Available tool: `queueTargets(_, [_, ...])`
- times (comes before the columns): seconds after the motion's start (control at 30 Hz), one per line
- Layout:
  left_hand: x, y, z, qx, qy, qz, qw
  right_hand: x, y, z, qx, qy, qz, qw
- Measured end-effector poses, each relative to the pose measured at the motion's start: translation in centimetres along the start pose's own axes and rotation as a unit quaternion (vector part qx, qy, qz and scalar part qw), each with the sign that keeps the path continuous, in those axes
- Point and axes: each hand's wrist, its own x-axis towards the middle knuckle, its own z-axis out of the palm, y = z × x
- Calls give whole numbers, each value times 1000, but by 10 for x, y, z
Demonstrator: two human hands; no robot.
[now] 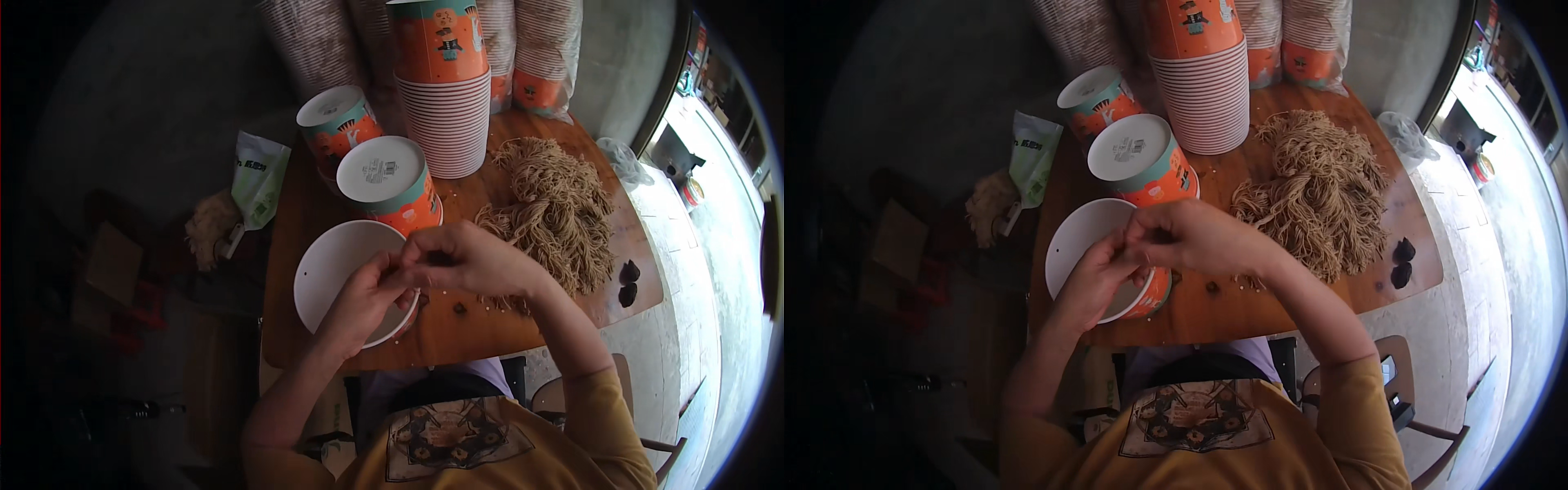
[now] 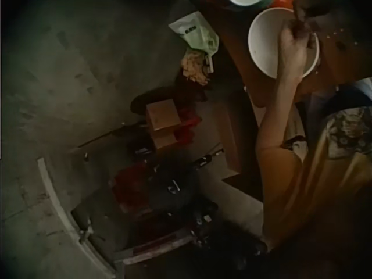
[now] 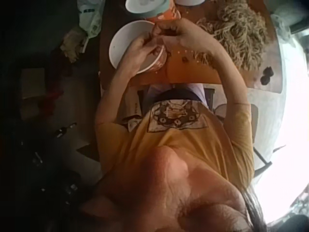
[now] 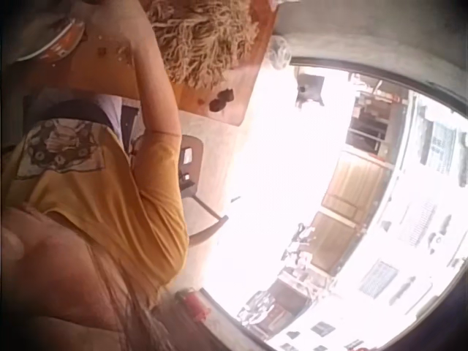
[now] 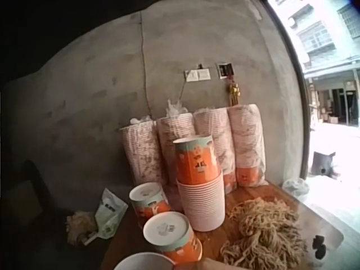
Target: Tying string handles through pre-drilled holes in paper buckets.
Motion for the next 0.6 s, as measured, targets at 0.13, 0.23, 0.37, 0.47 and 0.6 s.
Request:
queueTargets(0.13, [-4, 5, 8, -31, -23, -2, 999, 21, 10, -14, -36, -12, -36, 999])
queueTargets(0.23, [-2, 5, 11, -45, -37, -25, 998, 26, 18, -18, -14, -24, -28, 999])
queueTargets(0.37, [1, 2, 11, -33, -36, -35, 998, 20, 25, -16, 9, 4, -23, 1000])
queueTargets(0.47, [5, -1, 12, -20, -43, -19, 999, 11, 36, -10, -10, 65, -59, 996])
queueTargets(0.6, [6, -1, 14, -28, -60, -26, 997, -1, 36, -3, 109, 84, -29, 990])
